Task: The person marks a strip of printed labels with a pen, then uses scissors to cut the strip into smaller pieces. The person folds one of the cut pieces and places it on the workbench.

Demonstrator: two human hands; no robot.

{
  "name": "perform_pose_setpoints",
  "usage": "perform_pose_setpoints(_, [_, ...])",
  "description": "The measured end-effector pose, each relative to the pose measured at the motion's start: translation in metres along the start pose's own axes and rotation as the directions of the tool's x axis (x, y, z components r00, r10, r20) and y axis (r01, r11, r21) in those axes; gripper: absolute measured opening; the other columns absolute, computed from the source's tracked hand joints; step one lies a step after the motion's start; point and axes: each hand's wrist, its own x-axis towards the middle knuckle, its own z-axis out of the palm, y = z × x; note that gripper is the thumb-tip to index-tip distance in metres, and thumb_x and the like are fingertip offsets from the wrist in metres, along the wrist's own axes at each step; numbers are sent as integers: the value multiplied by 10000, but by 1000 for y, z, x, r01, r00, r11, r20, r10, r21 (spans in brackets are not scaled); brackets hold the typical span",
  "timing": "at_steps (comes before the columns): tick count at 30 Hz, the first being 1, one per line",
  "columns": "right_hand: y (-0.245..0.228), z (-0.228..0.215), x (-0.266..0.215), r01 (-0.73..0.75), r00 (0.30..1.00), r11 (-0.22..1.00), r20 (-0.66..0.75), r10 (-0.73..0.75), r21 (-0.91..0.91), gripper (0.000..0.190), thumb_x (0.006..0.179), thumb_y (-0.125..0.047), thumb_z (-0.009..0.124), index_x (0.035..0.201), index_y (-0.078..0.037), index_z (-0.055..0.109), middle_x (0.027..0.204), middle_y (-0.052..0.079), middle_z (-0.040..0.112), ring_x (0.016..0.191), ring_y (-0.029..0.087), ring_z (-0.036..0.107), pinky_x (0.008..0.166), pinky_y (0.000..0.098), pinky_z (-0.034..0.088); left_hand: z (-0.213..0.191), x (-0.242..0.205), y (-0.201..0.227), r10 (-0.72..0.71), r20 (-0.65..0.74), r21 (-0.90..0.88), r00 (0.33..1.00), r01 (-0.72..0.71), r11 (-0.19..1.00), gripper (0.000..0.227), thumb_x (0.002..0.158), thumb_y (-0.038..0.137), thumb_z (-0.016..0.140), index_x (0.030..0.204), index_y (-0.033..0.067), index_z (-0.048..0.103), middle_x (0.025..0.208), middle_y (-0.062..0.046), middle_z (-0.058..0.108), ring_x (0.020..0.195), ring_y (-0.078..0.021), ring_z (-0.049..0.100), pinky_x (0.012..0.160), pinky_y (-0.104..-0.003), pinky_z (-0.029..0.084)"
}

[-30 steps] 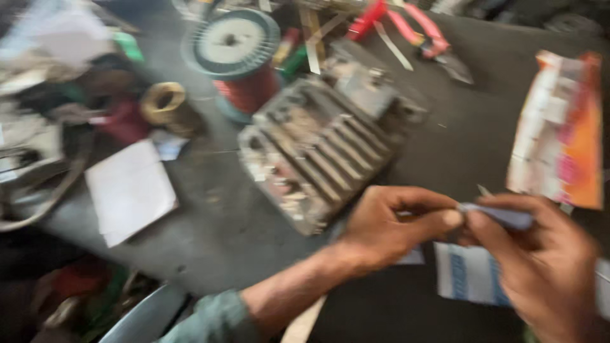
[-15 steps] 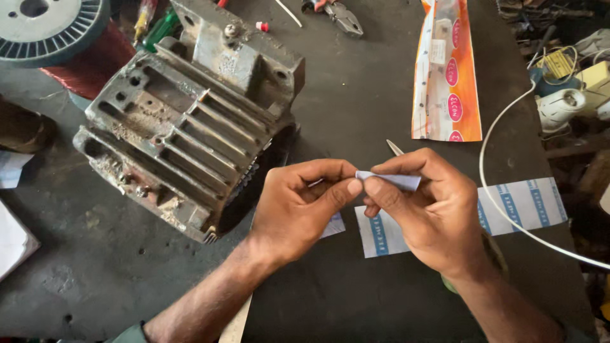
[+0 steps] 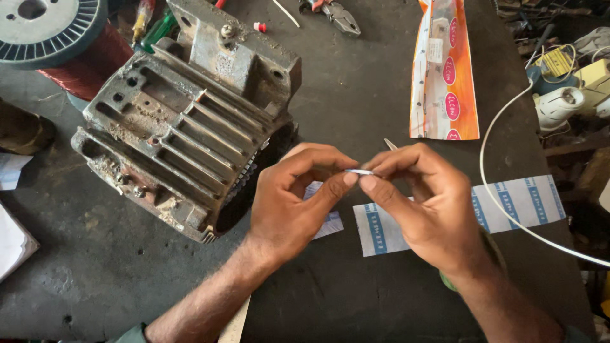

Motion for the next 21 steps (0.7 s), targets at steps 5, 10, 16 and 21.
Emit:
perform_pose_setpoints(5, [-4, -2, -5, 15, 999, 999, 37, -13, -32, 243, 961, -50, 724, 1178, 39, 660, 1072, 95, 675, 1004, 106, 634, 888, 245, 543, -2, -5, 7, 248, 24, 367, 968, -240, 899, 144, 967, 93, 751, 1103, 47, 748, 1053, -75, 753, 1010, -166, 711, 863, -286, 580])
perform_pose_setpoints(10, [0, -6, -2, -110, 993, 990, 56, 105, 91, 211, 966, -49, 698, 1155, 36, 662, 1031, 84, 724, 968, 97, 696, 860, 242, 582, -1, -6, 11, 227, 15, 326, 974, -219, 920, 150, 970, 92, 750, 1114, 51, 742, 1045, -67, 756, 991, -165, 723, 847, -294, 605])
perform_pose_setpoints(16, [3, -7, -2, -92, 994, 985, 77, 81, 147, 183, 986, -20, 696, 1147, 57, 657, 1071, 96, 698, 965, 97, 665, 862, 240, 563, -2, -8, 13, 246, 6, 361, 969, -231, 903, 143, 975, 99, 753, 1110, 54, 741, 1036, -65, 764, 976, -167, 718, 837, -298, 597])
perform_pose_setpoints(21, [-2, -6, -3, 10, 999, 1000, 52, -11, 18, 145, 1007, -28, 671, 1132, 43, 652, 1043, 89, 708, 918, 94, 686, 809, 235, 583, 1, -6, 10, 76, -3, 138, 997, -75, 988, 180, 939, 81, 758, 1105, 17, 733, 1077, -81, 728, 970, -136, 709, 851, -273, 599])
